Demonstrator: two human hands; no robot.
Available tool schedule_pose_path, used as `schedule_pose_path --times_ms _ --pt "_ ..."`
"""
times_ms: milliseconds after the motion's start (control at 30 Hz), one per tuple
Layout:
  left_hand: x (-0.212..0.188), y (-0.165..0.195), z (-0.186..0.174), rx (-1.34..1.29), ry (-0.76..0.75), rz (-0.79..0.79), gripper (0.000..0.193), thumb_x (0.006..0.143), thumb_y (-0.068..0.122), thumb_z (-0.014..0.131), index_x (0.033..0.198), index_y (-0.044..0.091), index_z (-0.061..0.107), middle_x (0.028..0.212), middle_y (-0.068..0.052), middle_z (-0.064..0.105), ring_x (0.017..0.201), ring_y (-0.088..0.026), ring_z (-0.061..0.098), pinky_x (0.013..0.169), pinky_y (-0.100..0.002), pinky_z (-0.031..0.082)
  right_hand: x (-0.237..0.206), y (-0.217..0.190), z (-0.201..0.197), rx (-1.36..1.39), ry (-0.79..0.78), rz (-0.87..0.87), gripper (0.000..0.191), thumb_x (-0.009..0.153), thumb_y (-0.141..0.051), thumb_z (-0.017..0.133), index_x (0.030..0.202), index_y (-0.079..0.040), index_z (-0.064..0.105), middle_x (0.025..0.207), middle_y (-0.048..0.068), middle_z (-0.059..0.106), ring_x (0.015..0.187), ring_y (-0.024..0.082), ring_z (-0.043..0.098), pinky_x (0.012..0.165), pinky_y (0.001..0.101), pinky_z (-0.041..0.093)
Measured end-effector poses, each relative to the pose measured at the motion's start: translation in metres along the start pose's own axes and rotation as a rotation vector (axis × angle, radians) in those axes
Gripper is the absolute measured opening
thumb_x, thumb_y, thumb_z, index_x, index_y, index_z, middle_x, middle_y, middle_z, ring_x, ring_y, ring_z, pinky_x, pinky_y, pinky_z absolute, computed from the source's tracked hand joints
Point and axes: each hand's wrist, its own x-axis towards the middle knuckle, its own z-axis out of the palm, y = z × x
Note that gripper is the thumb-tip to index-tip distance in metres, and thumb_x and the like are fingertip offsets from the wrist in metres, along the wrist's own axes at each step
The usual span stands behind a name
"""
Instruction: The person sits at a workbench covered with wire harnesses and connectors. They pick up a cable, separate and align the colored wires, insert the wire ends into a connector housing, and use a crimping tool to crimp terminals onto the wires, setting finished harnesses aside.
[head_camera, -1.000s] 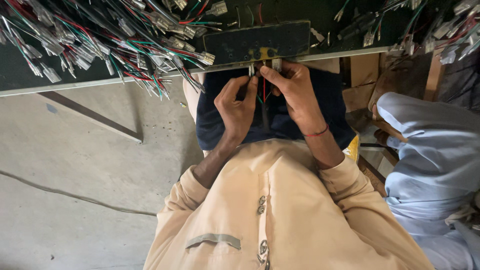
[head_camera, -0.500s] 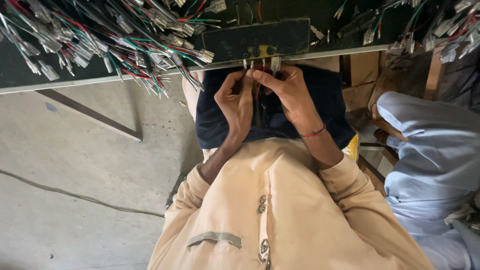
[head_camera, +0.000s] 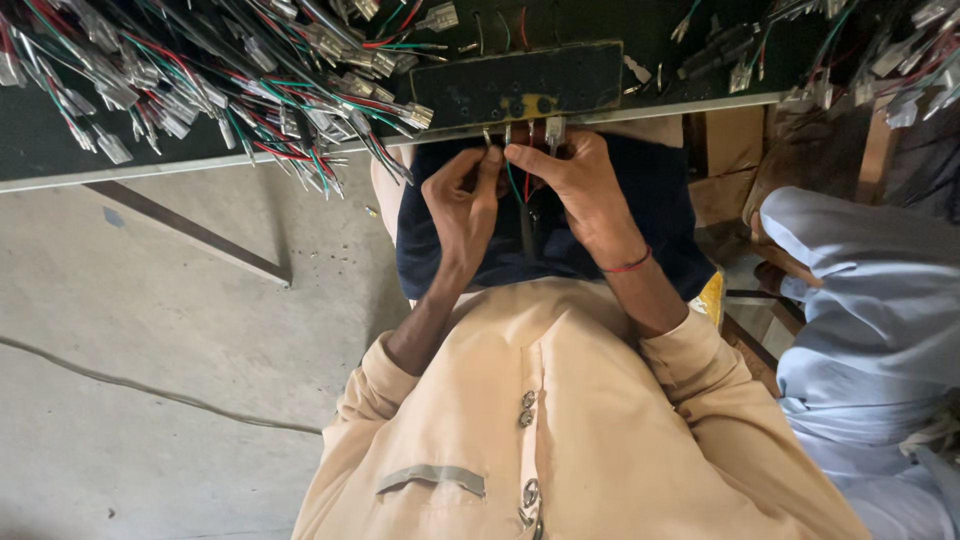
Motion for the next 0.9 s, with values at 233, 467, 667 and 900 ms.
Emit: schedule_pose_path --times_ms 233,467,667,900 --pt "0.005 0.007 -0.009 0.111 -0.053 -0.013 0.022 0.101 0.013 0.069 0.087 -0.004 0.071 0.065 0.001 0.059 0.059 -0.003 0.048 0.051 -0.024 0.036 0.001 -0.001 0.006 -0.007 -0.003 -0.014 0.017 0.093 -0.013 0.078 0.106 -0.002 0.076 0.098 0.002 0.076 0.086 0.007 0.068 0.079 0.0231 0.055" --pt "0.006 0.002 0.005 -0.158 0.042 -0.128 0.023 0.099 0.018 0.072 0.093 -0.004 0.071 0.075 0.002 0.066 0.064 -0.004 0.055 0.055 -0.023 0.048 -0.006 0.003 -0.024 -0.298 -0.391 -0.121 0.033 0.106 -0.011 0.06 0.137 -0.005 0.065 0.128 0.005 0.067 0.119 0.015 0.06 0.104 0.032 0.049" --pt "0.002 -0.011 0.018 -0.254 0.112 -0.117 0.025 0.103 0.019 0.071 0.093 -0.004 0.072 0.075 0.001 0.064 0.065 -0.005 0.052 0.055 -0.024 0.04 0.014 0.016 -0.029 -1.561 -0.657 -0.655 0.061 0.077 -0.006 0.067 0.138 -0.011 0.061 0.142 0.011 0.057 0.138 0.03 0.047 0.116 0.0514 0.034" --pt "0.007 0.041 -0.002 0.488 0.066 -0.065 0.027 0.109 0.024 0.064 0.099 0.001 0.074 0.07 -0.01 0.062 0.06 -0.019 0.051 0.06 -0.035 0.045 -0.008 -0.029 -0.105 -1.483 -0.663 -0.449 0.038 0.092 -0.033 0.068 0.121 -0.009 0.064 0.119 0.016 0.067 0.111 0.037 0.062 0.094 0.0464 0.049"
